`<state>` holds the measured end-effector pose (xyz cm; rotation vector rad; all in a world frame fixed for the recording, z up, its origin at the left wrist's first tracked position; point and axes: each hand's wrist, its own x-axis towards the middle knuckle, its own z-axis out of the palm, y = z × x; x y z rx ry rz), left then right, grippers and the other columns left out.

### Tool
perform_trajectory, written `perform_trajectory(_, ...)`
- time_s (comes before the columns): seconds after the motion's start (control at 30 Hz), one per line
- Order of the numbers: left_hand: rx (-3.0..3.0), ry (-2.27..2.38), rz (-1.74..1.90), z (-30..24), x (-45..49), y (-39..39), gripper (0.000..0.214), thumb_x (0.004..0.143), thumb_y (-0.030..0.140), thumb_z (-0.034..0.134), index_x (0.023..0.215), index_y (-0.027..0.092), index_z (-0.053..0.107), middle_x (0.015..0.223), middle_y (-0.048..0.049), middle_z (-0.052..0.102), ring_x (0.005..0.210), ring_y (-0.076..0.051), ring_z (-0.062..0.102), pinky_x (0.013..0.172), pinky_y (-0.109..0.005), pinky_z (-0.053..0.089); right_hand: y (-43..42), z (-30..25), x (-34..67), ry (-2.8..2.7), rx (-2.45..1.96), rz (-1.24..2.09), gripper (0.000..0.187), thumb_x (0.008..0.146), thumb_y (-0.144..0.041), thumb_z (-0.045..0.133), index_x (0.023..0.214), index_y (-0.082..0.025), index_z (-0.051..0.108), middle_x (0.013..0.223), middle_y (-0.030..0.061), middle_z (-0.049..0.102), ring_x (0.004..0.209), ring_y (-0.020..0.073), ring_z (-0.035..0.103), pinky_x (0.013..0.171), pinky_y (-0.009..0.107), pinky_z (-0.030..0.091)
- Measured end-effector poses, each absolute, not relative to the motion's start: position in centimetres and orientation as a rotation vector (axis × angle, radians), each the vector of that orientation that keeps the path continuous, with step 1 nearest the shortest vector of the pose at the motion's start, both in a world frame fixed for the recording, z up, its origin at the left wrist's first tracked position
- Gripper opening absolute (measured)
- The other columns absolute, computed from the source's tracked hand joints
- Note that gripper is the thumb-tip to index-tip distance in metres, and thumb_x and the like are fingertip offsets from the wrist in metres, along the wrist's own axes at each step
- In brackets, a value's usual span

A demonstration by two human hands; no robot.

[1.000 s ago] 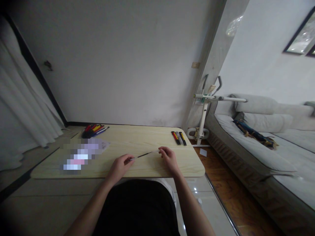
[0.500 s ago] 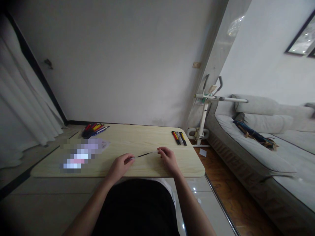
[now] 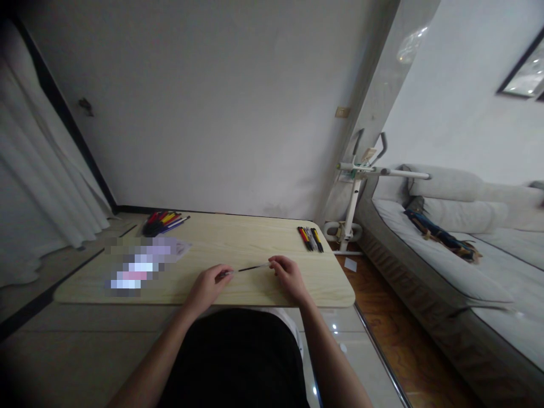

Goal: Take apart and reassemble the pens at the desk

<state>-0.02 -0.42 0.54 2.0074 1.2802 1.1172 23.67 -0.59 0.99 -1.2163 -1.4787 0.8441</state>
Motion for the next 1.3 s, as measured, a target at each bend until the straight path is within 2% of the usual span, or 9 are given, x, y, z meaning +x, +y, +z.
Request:
perform_trajectory(0.37,1.973,1.274,1.097,0.4,0.0,-0.4,0.019,0.076,0.027,0.049,0.087,0.019,0.061,0.086,-0.0057,0.065,0.079,-0.017,0.060,0.073,-0.026,0.046,-0.6,1.0,23.4,-1.500,-1.213,0.846,0.028,0.075,-0.037,0.049,0.090,-0.017,0.062,0.076,0.0044,0.061,0.066,0.0145,0.053,0.057,0.025,0.043)
perform_trajectory(0.93,2.006,1.273,1.135,0.4,0.0,-0.6,0.017,0.076,0.027,0.049,0.085,0.019,0.062,0.083,-0.0041,0.066,0.076,-0.016,0.060,0.070,-0.023,0.045,-0.7,1.1,22.8,-1.495,-1.217,0.863,0.026,0.075,-0.035,0.050,0.089,-0.017,0.062,0.075,0.0039,0.062,0.063,0.0132,0.052,0.056,0.024,0.042)
perform_trajectory(1.3,2.055,1.289,1.118,0.1,-0.1,-0.3,0.019,0.077,0.028,0.050,0.088,0.019,0.062,0.088,-0.0048,0.066,0.080,-0.016,0.060,0.073,-0.024,0.045,-0.5,1.0,22.6,-1.514,-1.201,0.887,0.027,0.076,-0.034,0.050,0.090,-0.015,0.061,0.075,0.0038,0.061,0.060,0.0117,0.051,0.054,0.022,0.041)
